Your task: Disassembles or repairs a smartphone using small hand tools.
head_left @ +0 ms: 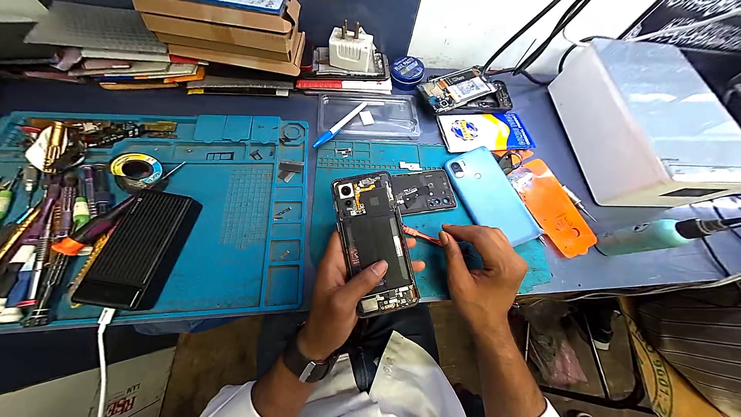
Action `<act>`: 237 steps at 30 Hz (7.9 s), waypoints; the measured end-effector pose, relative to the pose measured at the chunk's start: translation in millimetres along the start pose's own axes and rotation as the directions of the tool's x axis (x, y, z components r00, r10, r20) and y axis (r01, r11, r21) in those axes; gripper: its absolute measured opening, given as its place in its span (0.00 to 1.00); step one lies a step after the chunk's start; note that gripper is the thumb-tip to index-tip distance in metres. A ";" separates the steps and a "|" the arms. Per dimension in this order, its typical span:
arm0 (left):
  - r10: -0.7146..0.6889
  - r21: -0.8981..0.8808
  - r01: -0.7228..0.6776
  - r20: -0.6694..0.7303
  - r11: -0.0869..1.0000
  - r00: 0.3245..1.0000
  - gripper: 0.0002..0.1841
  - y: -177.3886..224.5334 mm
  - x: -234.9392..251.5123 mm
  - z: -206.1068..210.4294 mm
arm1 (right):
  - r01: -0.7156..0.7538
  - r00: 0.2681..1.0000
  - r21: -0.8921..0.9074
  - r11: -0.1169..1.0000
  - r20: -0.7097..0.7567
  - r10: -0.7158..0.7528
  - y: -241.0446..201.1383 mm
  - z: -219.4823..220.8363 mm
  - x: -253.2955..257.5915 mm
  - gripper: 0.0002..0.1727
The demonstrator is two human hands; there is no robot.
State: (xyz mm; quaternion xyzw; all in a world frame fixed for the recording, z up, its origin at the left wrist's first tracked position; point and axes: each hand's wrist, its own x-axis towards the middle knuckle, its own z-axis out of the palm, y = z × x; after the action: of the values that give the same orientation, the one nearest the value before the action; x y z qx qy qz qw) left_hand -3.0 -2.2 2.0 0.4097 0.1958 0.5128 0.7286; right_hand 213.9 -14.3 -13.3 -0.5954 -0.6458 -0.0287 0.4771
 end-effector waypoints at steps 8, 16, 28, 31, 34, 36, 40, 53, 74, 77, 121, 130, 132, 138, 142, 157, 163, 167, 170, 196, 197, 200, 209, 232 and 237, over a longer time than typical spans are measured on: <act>0.003 -0.016 -0.003 0.000 1.000 1.000 0.28 -0.3 0.0 -0.2 | 0.008 1.000 -0.004 1.000 0.003 -0.008 0.0 0.3 0.4 0.09; 0.002 -0.035 -0.001 0.010 0.999 1.000 0.27 -1.0 0.0 -1.8 | 0.008 1.000 -0.007 1.000 0.003 -0.008 0.1 0.9 0.4 0.09; 0.002 -0.018 -0.002 -0.006 1.000 1.000 0.28 -2.4 0.2 -3.2 | -0.008 1.000 -0.025 1.000 -0.005 0.008 -0.8 1.4 0.0 0.09; 0.019 -0.004 -0.019 -0.005 1.000 1.000 0.28 -4.2 0.5 -3.6 | -0.016 1.000 -0.034 0.999 -0.014 0.015 -2.9 2.3 0.0 0.09; 0.029 0.042 -0.029 0.006 0.999 1.000 0.28 -4.8 -1.2 -3.7 | -0.017 1.000 -0.031 0.999 -0.017 0.017 -3.3 3.4 -1.0 0.09; 0.025 0.075 -0.025 -0.004 0.997 1.000 0.26 -5.4 -2.4 -3.2 | -0.014 1.000 -0.026 1.000 -0.017 0.013 -3.0 3.5 -1.1 0.09; 0.017 0.091 -0.013 -0.048 0.996 0.999 0.23 -4.3 -4.1 0.0 | -0.012 1.000 -0.032 0.999 -0.013 0.012 -2.3 3.9 -1.5 0.09; -0.117 0.140 0.161 -0.280 0.977 0.953 0.27 25.3 -32.4 4.7 | -0.008 0.999 -0.015 1.000 -0.032 0.008 -2.7 5.1 -1.4 0.09; -0.122 0.464 0.261 -0.308 0.846 0.944 0.60 25.6 -55.1 -1.0 | -0.257 0.966 0.176 0.950 0.037 0.254 13.6 -63.6 48.1 0.11; -0.114 0.501 0.254 -0.294 0.827 0.949 0.60 24.7 -56.3 -1.1 | -0.285 0.947 -0.352 0.892 0.041 0.319 46.6 -98.9 85.9 0.14; 0.076 0.932 -0.330 0.344 -0.152 0.936 0.30 -9.2 -32.6 -12.1 | -0.195 0.980 0.552 0.811 0.146 0.136 -42.5 -19.2 -44.9 0.15; 0.092 0.934 -0.320 0.337 -0.159 0.937 0.28 -15.6 -31.0 -7.1 | -0.210 0.976 0.520 0.828 0.164 0.145 -37.2 -27.8 -43.7 0.15; 0.091 0.934 -0.319 0.336 -0.160 0.937 0.28 -15.0 -30.7 -7.3 | -0.216 0.974 0.515 0.829 0.169 0.149 -37.7 -27.9 -42.5 0.15; 0.081 0.934 -0.323 0.337 -0.150 0.938 0.28 -13.0 -30.3 -7.5 | -0.221 0.965 0.482 0.848 0.231 0.121 -36.9 -33.6 -34.6 0.14; 0.074 0.934 -0.324 0.338 -0.150 0.938 0.28 -13.0 -30.7 -7.9 | -0.207 0.965 0.488 0.848 0.243 0.096 -34.4 -34.3 -33.7 0.13; 0.066 0.934 -0.328 0.340 -0.141 0.938 0.27 -12.7 -31.3 -7.5 | -0.065 0.996 0.627 0.777 0.088 0.012 -18.9 -19.0 -53.4 0.15; 0.068 0.934 -0.327 0.339 -0.144 0.938 0.27 -12.7 -31.1 -7.7 | -0.036 0.999 0.648 0.761 0.032 0.019 -21.1 -12.5 -57.7 0.16; 0.071 0.933 -0.331 0.343 -0.142 0.937 0.27 -12.8 -31.7 -8.3 | -0.018 1.000 0.647 0.762 -0.004 0.027 -22.4 -8.4 -61.6 0.15; 0.070 0.933 -0.329 0.341 -0.149 0.937 0.27 -13.0 -31.4 -8.3 | -0.004 0.999 0.646 0.763 -0.035 0.035 -22.8 -4.8 -64.9 0.15; -0.025 0.908 -0.388 0.389 -0.161 0.921 0.24 -7.2 -34.0 -11.0 | -0.040 0.991 0.734 0.678 -0.059 0.122 -28.6 -14.2 -71.8 0.13; -0.027 0.907 -0.384 0.385 -0.171 0.922 0.25 -7.5 -34.0 -10.2 | -0.040 0.991 0.734 0.678 -0.057 0.120 -28.4 -14.2 -70.8 0.13; -0.031 0.911 -0.371 0.372 -0.180 0.928 0.25 -7.6 -33.3 -8.3 | -0.046 0.995 0.723 0.690 -0.029 0.097 -27.4 -14.6 -67.2 0.13; -0.044 0.935 -0.327 0.324 -0.137 0.945 0.25 -2.5 -29.0 -3.7 | -0.068 0.996 0.644 0.762 0.088 0.014 -23.1 -22.4 -54.4 0.11; -0.051 0.942 -0.323 0.319 -0.094 0.946 0.25 -2.2 -29.7 -4.4 | -0.150 0.828 0.542 0.827 0.526 -0.194 -12.1 -48.7 13.1 0.07; -0.050 0.942 -0.327 0.324 -0.080 0.945 0.25 -2.5 -30.4 -4.5 | -0.116 0.899 0.664 0.739 0.386 -0.205 -6.6 -46.5 -18.3 0.06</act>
State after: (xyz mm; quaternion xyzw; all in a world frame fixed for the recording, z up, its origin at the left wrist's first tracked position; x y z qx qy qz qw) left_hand -16.8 -28.4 -6.7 0.8895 0.3663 0.2219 0.1591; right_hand 232.7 -57.9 3.5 -0.3576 -0.7161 0.3276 0.5020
